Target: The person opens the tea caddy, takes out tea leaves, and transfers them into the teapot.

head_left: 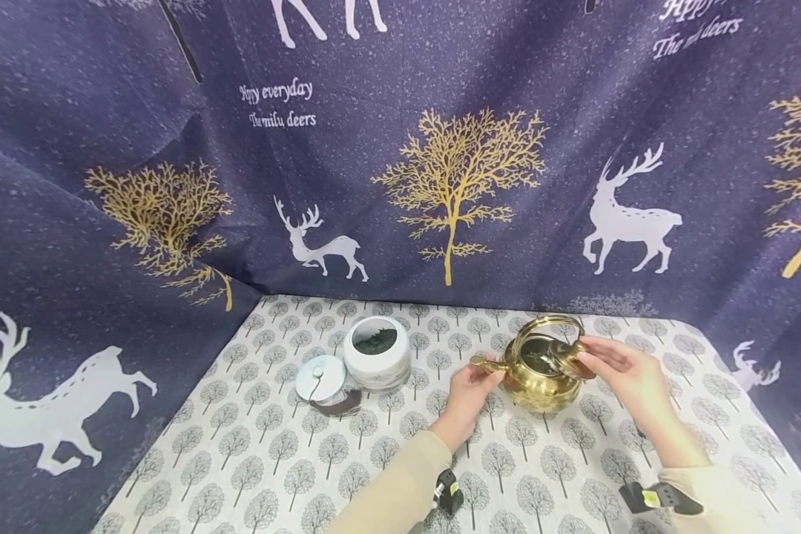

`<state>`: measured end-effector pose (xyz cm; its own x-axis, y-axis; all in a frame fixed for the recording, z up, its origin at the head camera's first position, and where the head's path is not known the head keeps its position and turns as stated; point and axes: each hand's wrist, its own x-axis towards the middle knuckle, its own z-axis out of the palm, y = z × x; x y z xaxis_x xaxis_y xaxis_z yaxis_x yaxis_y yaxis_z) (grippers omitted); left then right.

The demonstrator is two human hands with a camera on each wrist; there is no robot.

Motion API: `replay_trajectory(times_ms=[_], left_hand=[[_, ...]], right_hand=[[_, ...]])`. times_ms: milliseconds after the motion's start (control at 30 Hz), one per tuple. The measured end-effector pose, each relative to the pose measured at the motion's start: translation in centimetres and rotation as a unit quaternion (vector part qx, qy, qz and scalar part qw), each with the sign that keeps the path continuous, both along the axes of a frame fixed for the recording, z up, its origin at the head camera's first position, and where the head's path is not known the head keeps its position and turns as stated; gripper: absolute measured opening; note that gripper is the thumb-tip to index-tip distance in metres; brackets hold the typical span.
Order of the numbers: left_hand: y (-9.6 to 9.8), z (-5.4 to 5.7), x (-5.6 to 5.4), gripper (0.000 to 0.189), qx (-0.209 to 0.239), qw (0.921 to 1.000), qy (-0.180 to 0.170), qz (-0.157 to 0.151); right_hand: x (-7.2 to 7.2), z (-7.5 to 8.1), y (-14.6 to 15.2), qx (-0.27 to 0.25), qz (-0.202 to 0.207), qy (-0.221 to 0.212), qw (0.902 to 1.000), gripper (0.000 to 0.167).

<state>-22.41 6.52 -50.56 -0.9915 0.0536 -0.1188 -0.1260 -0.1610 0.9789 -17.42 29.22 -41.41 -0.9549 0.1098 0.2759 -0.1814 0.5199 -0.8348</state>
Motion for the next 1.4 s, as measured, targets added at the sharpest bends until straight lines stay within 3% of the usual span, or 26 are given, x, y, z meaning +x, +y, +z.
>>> replay_trajectory(times_ms=[400, 767, 1167, 1400], left_hand=[[-0.1, 0.4, 0.4, 0.024, -0.003, 0.9999, 0.004, -0.012], [0.0, 0.5, 0.5, 0.025, 0.012, 0.9998, 0.001, -0.014], [-0.2, 0.3, 0.1, 0.024, 0.013, 0.9995, 0.018, -0.022], [-0.1, 0.3, 0.1, 0.024, 0.014, 0.9996, 0.009, -0.021]], right_hand=[[-1.6, -1.0, -2.0, -0.062, -0.002, 0.041, 0.9972, 0.04], [-2.6, -1.8, -3.2, 0.011, -0.01, 0.104, 0.9945, 0.029], [-2.9, -1.8, -3.1, 0.038, 0.002, 0.085, 0.9957, 0.03], [-3.0, -1.8, -3.1, 0.054, 0.0, 0.077, 0.9955, 0.03]])
